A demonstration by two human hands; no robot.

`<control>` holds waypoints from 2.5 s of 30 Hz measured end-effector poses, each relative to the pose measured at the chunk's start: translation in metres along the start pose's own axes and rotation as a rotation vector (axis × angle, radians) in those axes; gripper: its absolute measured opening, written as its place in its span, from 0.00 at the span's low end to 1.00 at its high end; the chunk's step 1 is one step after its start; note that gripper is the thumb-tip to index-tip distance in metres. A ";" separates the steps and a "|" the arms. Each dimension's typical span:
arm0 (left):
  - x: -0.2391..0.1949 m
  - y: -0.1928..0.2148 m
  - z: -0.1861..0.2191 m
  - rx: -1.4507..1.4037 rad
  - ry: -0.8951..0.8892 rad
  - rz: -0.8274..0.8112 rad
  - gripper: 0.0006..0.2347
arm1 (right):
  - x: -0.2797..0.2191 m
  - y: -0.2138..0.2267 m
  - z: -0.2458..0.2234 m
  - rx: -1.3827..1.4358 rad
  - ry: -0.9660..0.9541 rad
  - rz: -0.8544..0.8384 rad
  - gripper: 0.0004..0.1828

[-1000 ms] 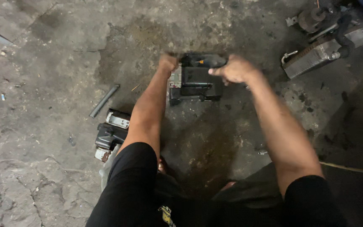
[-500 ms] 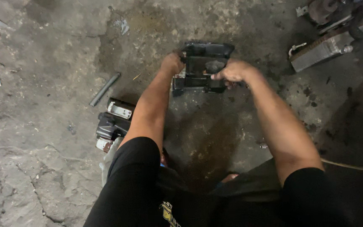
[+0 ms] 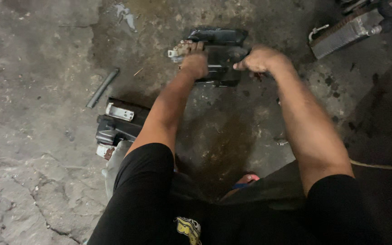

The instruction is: The person uses a handheld air blower to clean a black plastic automotive part, rotating it to access different sides and crevices. The person then sets the part down and picks up a smaller metal component to blow off debris.

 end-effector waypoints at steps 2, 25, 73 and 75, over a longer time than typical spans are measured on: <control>0.004 -0.007 0.010 -0.042 -0.059 0.082 0.23 | 0.000 0.005 0.012 -0.008 -0.016 -0.028 0.31; 0.053 -0.041 -0.013 -0.075 -0.148 0.041 0.18 | 0.009 -0.029 0.002 0.020 0.071 -0.155 0.29; 0.071 0.011 0.093 -0.089 -0.055 -0.208 0.43 | 0.031 0.000 0.142 0.267 -0.077 0.162 0.43; 0.065 0.004 0.074 0.015 -0.236 -0.288 0.32 | 0.034 0.003 0.141 0.292 -0.058 0.115 0.41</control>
Point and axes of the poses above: each hand's wrist, its own x-axis towards the middle knuckle, its own y-axis out of the back of the hand, z = x × y, the point moved 2 cm from there along x, towards the middle knuckle, and after that the axes turned 8 degrees about -z, right-handed, at the moved point
